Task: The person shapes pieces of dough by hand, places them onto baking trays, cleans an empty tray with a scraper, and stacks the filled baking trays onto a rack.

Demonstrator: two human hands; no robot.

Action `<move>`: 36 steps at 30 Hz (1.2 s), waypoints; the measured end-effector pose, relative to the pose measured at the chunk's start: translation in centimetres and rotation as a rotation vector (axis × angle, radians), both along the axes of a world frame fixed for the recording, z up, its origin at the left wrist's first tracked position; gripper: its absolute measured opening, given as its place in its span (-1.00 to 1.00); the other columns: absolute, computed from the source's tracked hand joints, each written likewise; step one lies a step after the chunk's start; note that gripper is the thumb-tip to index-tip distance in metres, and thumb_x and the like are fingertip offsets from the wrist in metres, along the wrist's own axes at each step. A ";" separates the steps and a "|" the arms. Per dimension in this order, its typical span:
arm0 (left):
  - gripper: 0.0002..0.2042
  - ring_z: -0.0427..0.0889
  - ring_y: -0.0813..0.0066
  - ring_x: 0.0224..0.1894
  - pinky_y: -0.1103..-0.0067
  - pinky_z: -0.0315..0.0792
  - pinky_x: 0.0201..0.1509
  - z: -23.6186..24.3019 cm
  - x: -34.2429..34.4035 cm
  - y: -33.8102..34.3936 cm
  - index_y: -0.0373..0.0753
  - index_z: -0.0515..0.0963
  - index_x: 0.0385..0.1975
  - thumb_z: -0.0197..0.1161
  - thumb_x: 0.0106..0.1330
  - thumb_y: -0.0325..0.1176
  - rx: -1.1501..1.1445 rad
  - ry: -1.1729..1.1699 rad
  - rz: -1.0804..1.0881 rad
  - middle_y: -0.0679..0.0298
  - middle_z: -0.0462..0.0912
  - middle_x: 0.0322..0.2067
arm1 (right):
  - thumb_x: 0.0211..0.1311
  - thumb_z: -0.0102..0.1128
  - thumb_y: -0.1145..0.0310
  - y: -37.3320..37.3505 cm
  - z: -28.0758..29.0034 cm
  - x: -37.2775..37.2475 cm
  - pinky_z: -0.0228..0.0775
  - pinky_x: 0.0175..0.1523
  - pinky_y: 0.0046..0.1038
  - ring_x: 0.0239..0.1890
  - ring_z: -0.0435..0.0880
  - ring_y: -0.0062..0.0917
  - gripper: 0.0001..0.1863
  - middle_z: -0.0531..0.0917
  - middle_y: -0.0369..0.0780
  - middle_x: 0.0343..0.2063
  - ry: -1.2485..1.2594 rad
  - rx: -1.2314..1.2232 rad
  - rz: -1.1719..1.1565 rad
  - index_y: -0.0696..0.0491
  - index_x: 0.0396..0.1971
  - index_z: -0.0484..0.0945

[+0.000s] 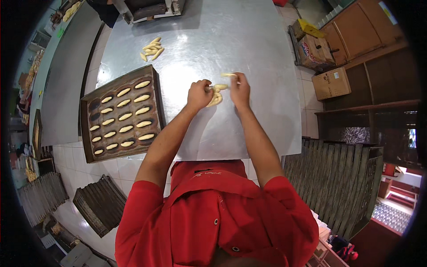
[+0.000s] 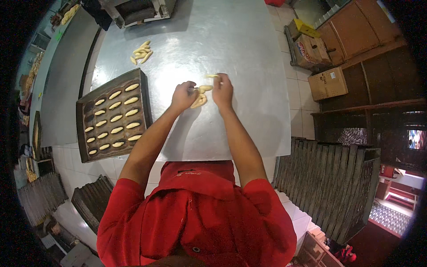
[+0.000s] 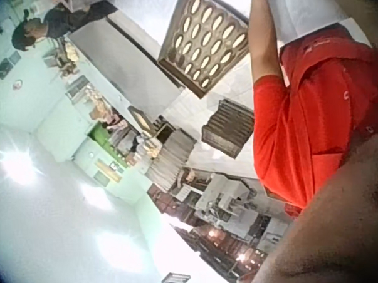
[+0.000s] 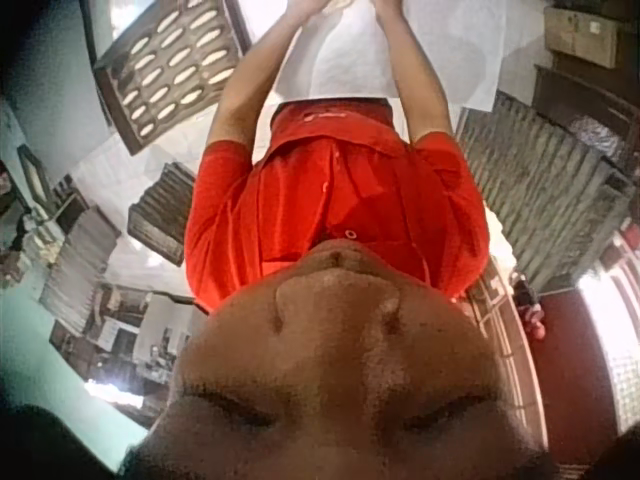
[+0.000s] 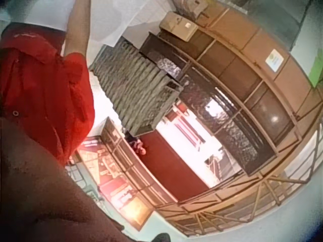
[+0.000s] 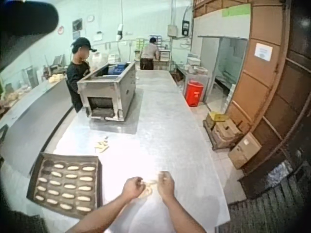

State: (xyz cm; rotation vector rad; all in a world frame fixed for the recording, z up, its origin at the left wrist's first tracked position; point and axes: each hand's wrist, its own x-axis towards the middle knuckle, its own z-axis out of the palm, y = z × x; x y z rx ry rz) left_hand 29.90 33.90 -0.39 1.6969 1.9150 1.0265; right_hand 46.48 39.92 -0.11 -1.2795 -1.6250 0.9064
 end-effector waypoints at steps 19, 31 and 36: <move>-0.77 0.57 0.14 -0.09 0.33 0.40 0.08 4.1 -2.1 -12.5 -0.27 0.53 -0.21 0.33 0.14 -0.48 0.103 0.311 -0.256 0.14 0.61 -0.19 | 0.03 0.26 0.46 -11.5 2.3 10.3 0.28 0.19 -0.08 0.05 0.48 -0.12 -0.66 0.56 -0.07 -0.09 -0.454 0.218 0.382 0.13 -0.12 0.58; -0.32 -0.06 -0.06 0.52 -0.06 -0.14 0.49 -0.8 2.6 -13.5 -0.52 0.12 0.37 0.05 0.37 -0.16 -0.145 0.538 -0.145 -0.20 0.04 0.43 | 0.29 0.10 -0.07 -14.5 2.3 8.6 -0.24 0.53 0.00 0.52 -0.04 -0.11 -0.11 0.12 0.10 0.42 -0.929 0.212 0.817 0.30 0.38 0.12; -0.30 -0.08 -0.07 0.53 -0.08 -0.18 0.49 -0.9 2.8 -18.9 -0.52 0.09 0.38 0.02 0.35 -0.17 -0.193 0.565 -0.237 -0.22 0.03 0.44 | 0.25 0.11 -0.10 -17.9 1.3 8.0 -0.25 0.53 -0.01 0.53 -0.05 -0.12 -0.08 0.10 0.11 0.43 -0.808 0.250 0.882 0.31 0.38 0.12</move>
